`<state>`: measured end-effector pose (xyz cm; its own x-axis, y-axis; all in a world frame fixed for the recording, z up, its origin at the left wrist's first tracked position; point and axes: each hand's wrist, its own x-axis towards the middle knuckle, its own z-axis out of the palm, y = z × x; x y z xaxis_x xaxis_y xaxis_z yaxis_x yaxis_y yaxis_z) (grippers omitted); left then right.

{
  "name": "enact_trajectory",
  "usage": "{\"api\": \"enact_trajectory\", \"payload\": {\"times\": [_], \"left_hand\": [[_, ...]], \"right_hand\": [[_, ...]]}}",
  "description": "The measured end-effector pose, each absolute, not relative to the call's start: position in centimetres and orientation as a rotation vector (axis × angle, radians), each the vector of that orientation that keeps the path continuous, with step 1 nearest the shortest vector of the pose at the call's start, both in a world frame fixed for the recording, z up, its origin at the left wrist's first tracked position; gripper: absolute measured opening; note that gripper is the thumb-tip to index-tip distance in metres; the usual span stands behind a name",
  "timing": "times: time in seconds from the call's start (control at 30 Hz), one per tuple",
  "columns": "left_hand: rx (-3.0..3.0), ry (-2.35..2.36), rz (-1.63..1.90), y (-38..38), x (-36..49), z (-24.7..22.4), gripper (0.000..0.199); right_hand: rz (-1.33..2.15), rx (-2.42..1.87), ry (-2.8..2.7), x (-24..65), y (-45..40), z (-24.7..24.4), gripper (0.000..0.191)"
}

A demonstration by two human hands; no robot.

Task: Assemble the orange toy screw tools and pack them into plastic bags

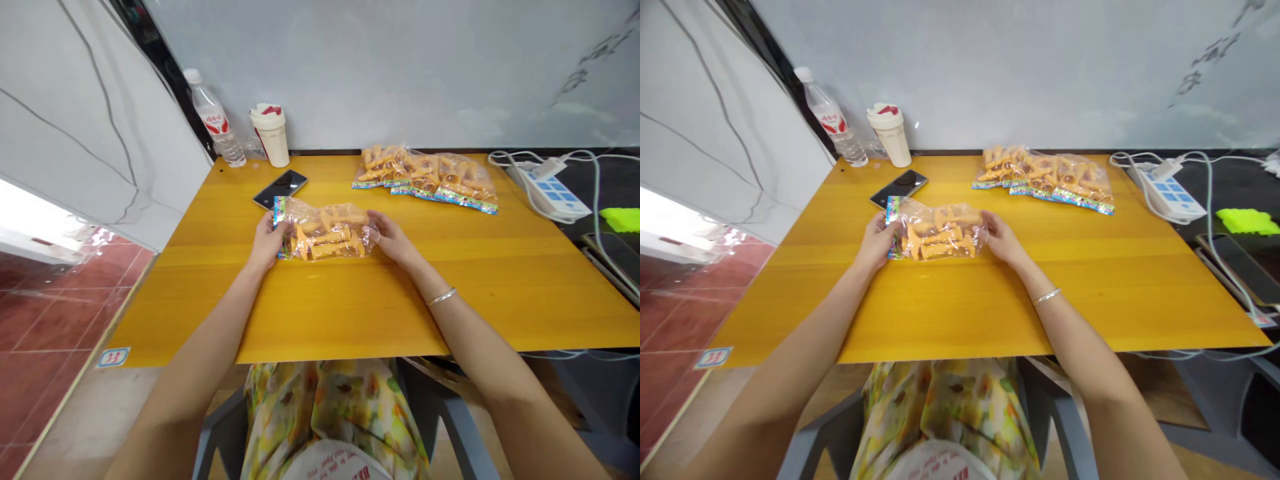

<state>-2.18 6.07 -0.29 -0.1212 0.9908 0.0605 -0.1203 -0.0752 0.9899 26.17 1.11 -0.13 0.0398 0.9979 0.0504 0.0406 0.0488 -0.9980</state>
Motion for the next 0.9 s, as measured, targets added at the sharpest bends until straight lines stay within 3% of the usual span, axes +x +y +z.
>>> {"api": "enact_trajectory", "payload": {"times": [0.3,0.53,0.73,0.9], "left_hand": [[1.107,1.132,1.378,5.8,-2.1,-0.1,0.028],[1.132,0.99,1.326,5.4,-1.6,0.1,0.05],[1.064,0.982,1.368,5.0,-1.2,0.3,0.044],[0.99,0.99,1.289,4.7,-1.3,0.9,0.045]], "right_hand": [[1.431,-1.069,-0.854,24.0,-0.3,0.9,0.054],[1.362,-1.141,-0.754,22.9,-1.0,1.7,0.065],[1.368,-1.183,-0.86,22.6,-1.3,1.7,0.05],[1.36,-1.13,-0.907,22.5,-1.4,1.8,0.049]]}}
